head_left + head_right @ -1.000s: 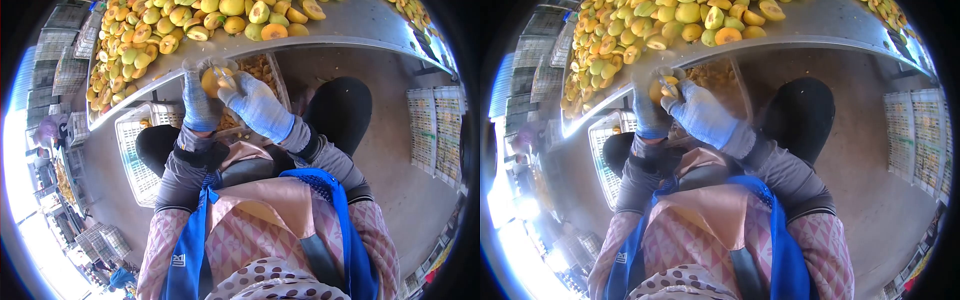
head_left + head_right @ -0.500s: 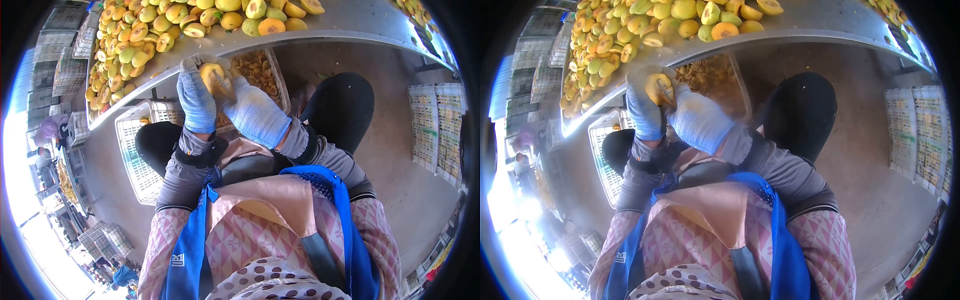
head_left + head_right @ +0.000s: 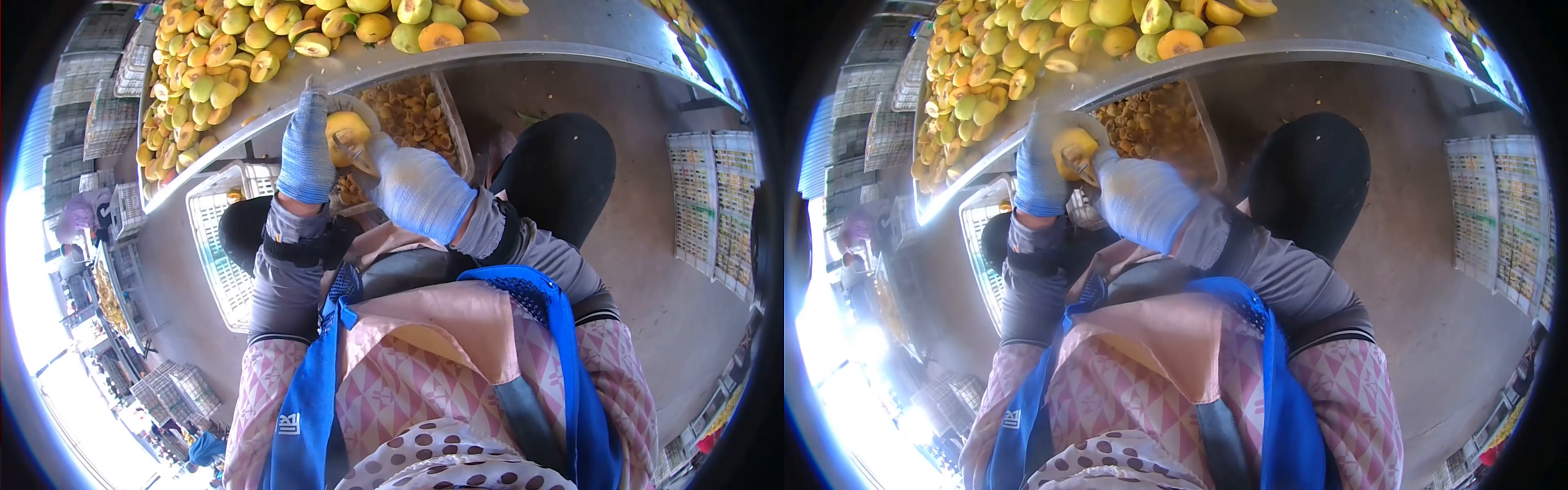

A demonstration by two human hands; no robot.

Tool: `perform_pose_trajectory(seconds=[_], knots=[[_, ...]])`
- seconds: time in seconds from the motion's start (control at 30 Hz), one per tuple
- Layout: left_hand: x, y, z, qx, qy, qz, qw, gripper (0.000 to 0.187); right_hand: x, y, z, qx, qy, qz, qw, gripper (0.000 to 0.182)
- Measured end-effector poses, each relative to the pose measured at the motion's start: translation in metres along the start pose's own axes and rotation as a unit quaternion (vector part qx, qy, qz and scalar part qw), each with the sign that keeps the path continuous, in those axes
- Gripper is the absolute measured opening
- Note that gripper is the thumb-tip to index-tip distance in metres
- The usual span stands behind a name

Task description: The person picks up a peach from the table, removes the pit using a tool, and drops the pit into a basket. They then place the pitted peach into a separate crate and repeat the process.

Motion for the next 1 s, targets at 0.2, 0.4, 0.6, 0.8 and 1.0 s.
perform_pose_trajectory(seconds=[0.2, 0.4, 0.6, 0.8, 1.0], knots=[[-0.004, -0.015, 0.009, 0.015, 0.195, 0.32, 0.927, 0.035, -0.006, 0.004, -0.005, 0.019, 0.014, -0.071, 0.997, 0.034], [-0.002, 0.01, 0.012, 0.165, 0.113, 0.171, 0.965, 0.056, -0.007, -0.002, -0.005, -0.006, 0.027, -0.134, 0.991, 0.036], [0.004, 0.022, 0.014, 0.219, -0.013, 0.05, 0.974, 0.048, -0.014, 0.0, -0.007, -0.032, 0.049, -0.22, 0.974, 0.032], [0.025, 0.011, 0.014, 0.184, 0.012, 0.122, 0.975, 0.05, -0.008, -0.009, -0.001, -0.168, -0.139, -0.444, 0.869, 0.026], [0.015, 0.017, 0.016, 0.238, 0.019, 0.081, 0.968, 0.046, -0.004, 0.016, -0.004, 0.052, 0.027, -0.036, 0.998, 0.031]])
Point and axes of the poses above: each hand's wrist, its own z-axis away from the middle knuckle, its own y-axis out of the back of the hand, x = y × z, the point moved 10 cm from there along -z, towards the middle knuckle, and after that the axes turned 9 degrees about x, right-handed, at the moved point
